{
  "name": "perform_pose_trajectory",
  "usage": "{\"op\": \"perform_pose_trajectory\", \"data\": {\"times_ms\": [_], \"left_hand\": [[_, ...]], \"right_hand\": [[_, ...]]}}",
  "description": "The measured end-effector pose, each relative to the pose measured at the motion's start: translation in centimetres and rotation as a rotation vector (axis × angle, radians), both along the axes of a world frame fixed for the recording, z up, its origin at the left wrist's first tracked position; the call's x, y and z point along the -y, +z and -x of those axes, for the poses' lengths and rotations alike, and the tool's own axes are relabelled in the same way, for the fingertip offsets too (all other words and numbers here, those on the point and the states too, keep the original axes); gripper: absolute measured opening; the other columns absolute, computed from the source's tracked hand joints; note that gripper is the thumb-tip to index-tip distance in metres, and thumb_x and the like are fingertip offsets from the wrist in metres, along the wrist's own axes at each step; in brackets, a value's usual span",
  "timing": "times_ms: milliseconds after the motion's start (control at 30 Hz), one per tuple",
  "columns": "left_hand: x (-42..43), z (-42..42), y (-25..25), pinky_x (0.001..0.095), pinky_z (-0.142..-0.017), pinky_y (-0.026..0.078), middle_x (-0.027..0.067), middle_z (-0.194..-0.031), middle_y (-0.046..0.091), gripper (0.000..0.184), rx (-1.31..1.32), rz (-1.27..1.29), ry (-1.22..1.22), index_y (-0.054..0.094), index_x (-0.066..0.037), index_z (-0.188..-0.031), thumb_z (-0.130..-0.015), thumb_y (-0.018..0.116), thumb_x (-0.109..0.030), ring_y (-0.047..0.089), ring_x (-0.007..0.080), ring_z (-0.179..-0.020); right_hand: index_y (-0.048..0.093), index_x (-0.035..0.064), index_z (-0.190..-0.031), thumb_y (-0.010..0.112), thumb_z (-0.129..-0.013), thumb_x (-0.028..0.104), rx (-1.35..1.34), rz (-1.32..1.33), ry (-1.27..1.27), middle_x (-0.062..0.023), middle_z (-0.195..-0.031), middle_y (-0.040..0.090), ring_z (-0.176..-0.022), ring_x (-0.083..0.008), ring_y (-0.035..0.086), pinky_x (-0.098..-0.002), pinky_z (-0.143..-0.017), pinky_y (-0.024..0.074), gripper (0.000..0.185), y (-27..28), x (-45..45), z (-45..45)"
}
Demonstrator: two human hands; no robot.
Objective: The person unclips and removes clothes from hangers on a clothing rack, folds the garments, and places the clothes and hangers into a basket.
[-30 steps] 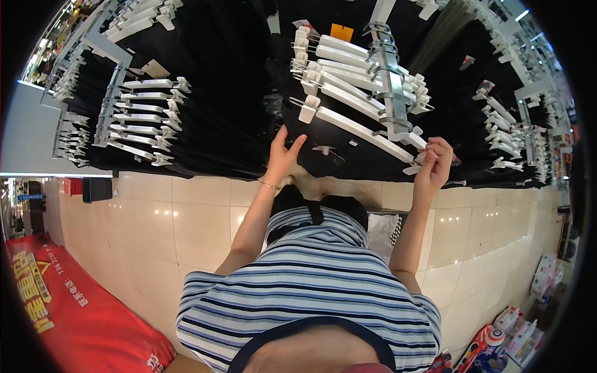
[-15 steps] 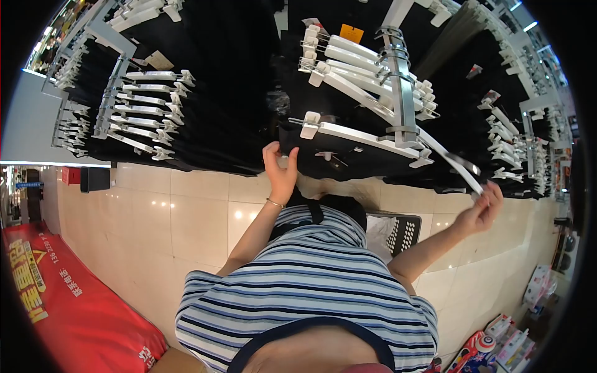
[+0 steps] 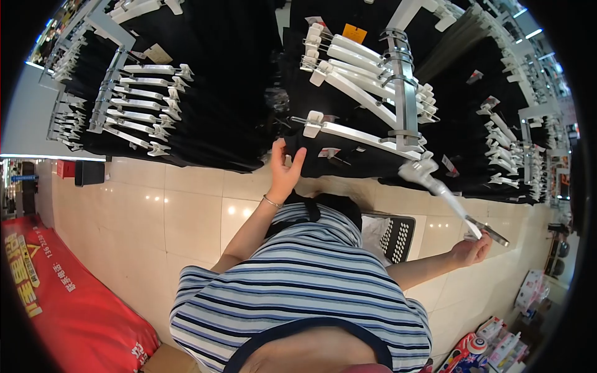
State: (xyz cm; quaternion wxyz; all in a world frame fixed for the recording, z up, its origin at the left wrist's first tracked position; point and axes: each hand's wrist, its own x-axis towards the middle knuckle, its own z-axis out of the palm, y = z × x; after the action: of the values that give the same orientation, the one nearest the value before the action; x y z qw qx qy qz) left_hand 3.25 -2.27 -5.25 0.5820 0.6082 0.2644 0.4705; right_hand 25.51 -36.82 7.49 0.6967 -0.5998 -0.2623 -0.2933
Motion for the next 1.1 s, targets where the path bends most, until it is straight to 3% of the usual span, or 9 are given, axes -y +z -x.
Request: {"op": "perform_pose_trajectory", "data": {"times_ms": [133,200,367,467,533,600,667,733,1100], "left_hand": [[-1.4,0.1,0.5,0.0238,-0.081,0.038,0.0066,-0.098,0.052,0.024,0.014,-0.216,-0.008,0.048,-0.003,-0.102,-0.084,0.063,-0.009,0.049,0.0135,-0.088],[-1.6,0.1,0.8,0.0247,-0.084,0.037,0.0078,-0.101,0.052,0.023,0.092,-0.179,-0.045,0.048,-0.003,-0.101,-0.084,0.062,-0.009,0.049,0.0144,-0.092],[-1.3,1.1,-1.1,0.0298,-0.093,0.036,0.0134,-0.114,0.051,0.024,0.091,0.159,-0.193,0.043,-0.003,-0.101,-0.086,0.061,-0.011,0.048,0.0184,-0.103],[-1.2,0.3,1.2,0.0303,-0.093,0.036,0.0141,-0.115,0.050,0.031,0.148,0.087,-0.068,0.039,-0.003,-0.106,-0.085,0.061,-0.011,0.048,0.0179,-0.103],[-2.2,-0.5,2.9,0.0300,-0.095,0.035,0.0153,-0.117,0.048,0.052,0.213,-0.009,-0.054,0.032,-0.004,-0.120,-0.081,0.067,-0.012,0.046,0.0188,-0.108],[-3.0,-0.9,5.3,0.0286,-0.091,0.038,0.0144,-0.113,0.054,0.054,0.132,-0.102,-0.120,0.039,-0.003,-0.120,-0.077,0.071,-0.013,0.050,0.0179,-0.105],[-4.0,-0.7,6.1,0.0257,-0.082,0.043,0.0083,-0.100,0.061,0.042,-0.186,-0.291,-0.214,0.052,-0.001,-0.110,-0.076,0.073,-0.014,0.056,0.0133,-0.090],[-3.6,-1.6,7.2,0.0231,-0.069,0.046,0.0050,-0.078,0.065,0.024,-0.172,-0.266,-0.157,0.063,0.000,-0.092,-0.076,0.073,-0.015,0.058,0.0090,-0.072],[-5.7,-4.9,8.1,0.0215,-0.058,0.043,0.0096,-0.070,0.065,0.033,-0.369,-0.212,0.046,0.064,0.002,-0.090,-0.078,0.072,-0.028,0.056,0.0071,-0.063]], "right_hand": [[0.053,-0.0026,-0.082,0.058,-0.088,0.024,-0.080,0.148,0.464,-0.0151,-0.094,0.052,-0.072,-0.0182,0.049,-0.0284,-0.064,0.0410,0.027,-0.5,-0.6,0.1],[0.049,-0.0001,-0.075,0.059,-0.087,0.027,-0.141,0.217,0.399,-0.0136,-0.091,0.050,-0.064,-0.0158,0.045,-0.0258,-0.054,0.0376,0.031,-1.3,-1.6,0.4],[0.050,-0.0012,-0.071,0.058,-0.086,0.030,-0.197,0.285,0.440,-0.0142,-0.088,0.051,-0.070,-0.0156,0.047,-0.0251,-0.064,0.0376,0.035,-2.2,-8.1,1.7],[0.051,0.0001,-0.073,0.058,-0.086,0.027,-0.295,0.198,0.556,-0.0140,-0.089,0.052,-0.075,-0.0159,0.048,-0.0250,-0.068,0.0380,0.031,-3.0,-11.3,2.4],[0.051,0.0004,-0.073,0.059,-0.086,0.026,-0.313,0.130,0.606,-0.0137,-0.089,0.052,-0.074,-0.0155,0.049,-0.0250,-0.068,0.0387,0.030,-3.3,-13.1,2.7],[0.051,0.0004,-0.073,0.060,-0.086,0.026,-0.298,0.125,0.664,-0.0133,-0.089,0.052,-0.073,-0.0150,0.049,-0.0249,-0.069,0.0392,0.030,-4.1,-14.2,1.9],[0.050,0.0003,-0.073,0.060,-0.086,0.026,-0.290,0.123,0.690,-0.0128,-0.089,0.052,-0.072,-0.0146,0.049,-0.0249,-0.069,0.0393,0.031,-4.3,-14.8,1.7],[0.050,0.0002,-0.073,0.059,-0.087,0.027,-0.284,0.116,0.683,-0.0123,-0.089,0.052,-0.072,-0.0142,0.049,-0.0249,-0.069,0.0389,0.031,-3.6,-16.1,2.1],[0.052,-0.0004,-0.074,0.059,-0.088,0.026,-0.236,0.104,0.692,-0.0109,-0.090,0.053,-0.073,-0.0132,0.049,-0.0234,-0.064,0.0393,0.030,-3.9,-16.7,0.2]]}}
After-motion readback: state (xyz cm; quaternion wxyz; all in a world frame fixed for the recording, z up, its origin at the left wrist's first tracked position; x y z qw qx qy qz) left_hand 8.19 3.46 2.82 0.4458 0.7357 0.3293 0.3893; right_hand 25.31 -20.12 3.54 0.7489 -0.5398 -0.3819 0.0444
